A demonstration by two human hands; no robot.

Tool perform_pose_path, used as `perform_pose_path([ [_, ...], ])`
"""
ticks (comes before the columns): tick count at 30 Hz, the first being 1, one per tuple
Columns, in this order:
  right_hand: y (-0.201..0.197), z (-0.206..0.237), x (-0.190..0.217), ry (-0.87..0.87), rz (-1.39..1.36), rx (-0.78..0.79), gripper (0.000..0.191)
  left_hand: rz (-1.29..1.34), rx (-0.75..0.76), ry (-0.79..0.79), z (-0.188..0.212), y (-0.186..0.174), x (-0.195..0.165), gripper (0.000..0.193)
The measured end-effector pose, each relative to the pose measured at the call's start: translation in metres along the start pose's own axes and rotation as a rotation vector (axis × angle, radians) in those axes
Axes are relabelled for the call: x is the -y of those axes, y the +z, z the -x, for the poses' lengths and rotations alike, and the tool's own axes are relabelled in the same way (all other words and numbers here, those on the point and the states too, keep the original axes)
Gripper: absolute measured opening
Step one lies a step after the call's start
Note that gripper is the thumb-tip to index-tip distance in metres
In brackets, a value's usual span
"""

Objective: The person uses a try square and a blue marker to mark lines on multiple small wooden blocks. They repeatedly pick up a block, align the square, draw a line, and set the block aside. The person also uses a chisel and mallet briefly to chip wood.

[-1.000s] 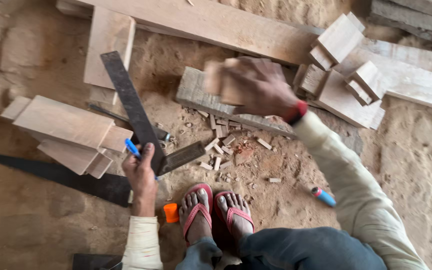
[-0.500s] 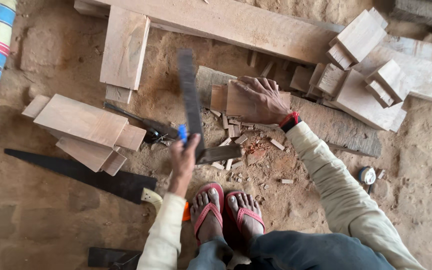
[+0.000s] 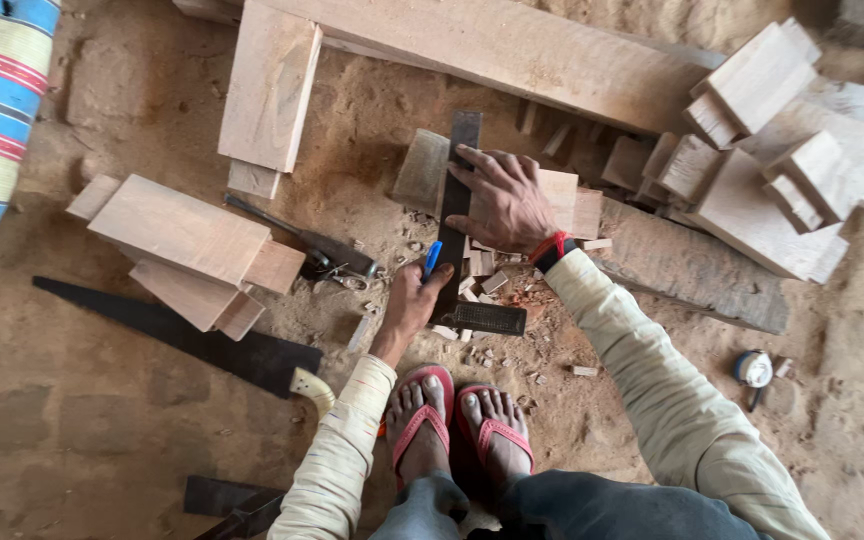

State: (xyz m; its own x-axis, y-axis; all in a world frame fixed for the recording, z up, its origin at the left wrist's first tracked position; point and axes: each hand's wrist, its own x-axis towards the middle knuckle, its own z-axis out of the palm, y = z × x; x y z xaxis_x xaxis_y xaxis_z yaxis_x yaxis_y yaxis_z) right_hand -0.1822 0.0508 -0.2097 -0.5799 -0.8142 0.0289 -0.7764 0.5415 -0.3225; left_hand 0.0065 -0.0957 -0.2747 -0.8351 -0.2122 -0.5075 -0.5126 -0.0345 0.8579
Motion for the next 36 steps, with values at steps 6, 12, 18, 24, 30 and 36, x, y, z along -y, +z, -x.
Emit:
perform_pose_path([
  [6, -0.001, 0.001, 0.000, 0.009, -0.094, -0.087, 0.081, 0.080, 0.058, 0.066, -0.004, -0.003, 0.011, 0.042],
  [12, -0.003, -0.001, 0.002, 0.038, -0.124, -0.086, 0.079, -0.001, -0.059, -0.006, -0.003, -0.016, 0.005, 0.056],
  [18, -0.004, 0.001, 0.000, 0.047, -0.166, -0.071, 0.079, 0.104, -0.279, 0.392, -0.031, -0.055, -0.048, 0.063],
  [24, -0.002, 0.000, 0.000, 0.044, -0.141, -0.060, 0.079, -0.018, -0.279, 0.423, -0.074, -0.057, -0.076, 0.040],
  [30, -0.001, -0.002, 0.001, 0.055, -0.102, -0.042, 0.080, -0.448, -0.252, 0.444, -0.090, -0.033, -0.079, 0.034],
  [36, 0.002, -0.002, 0.000, 0.061, -0.130, -0.045, 0.079, -0.687, -0.221, 0.601, -0.065, -0.035, -0.070, 0.031],
])
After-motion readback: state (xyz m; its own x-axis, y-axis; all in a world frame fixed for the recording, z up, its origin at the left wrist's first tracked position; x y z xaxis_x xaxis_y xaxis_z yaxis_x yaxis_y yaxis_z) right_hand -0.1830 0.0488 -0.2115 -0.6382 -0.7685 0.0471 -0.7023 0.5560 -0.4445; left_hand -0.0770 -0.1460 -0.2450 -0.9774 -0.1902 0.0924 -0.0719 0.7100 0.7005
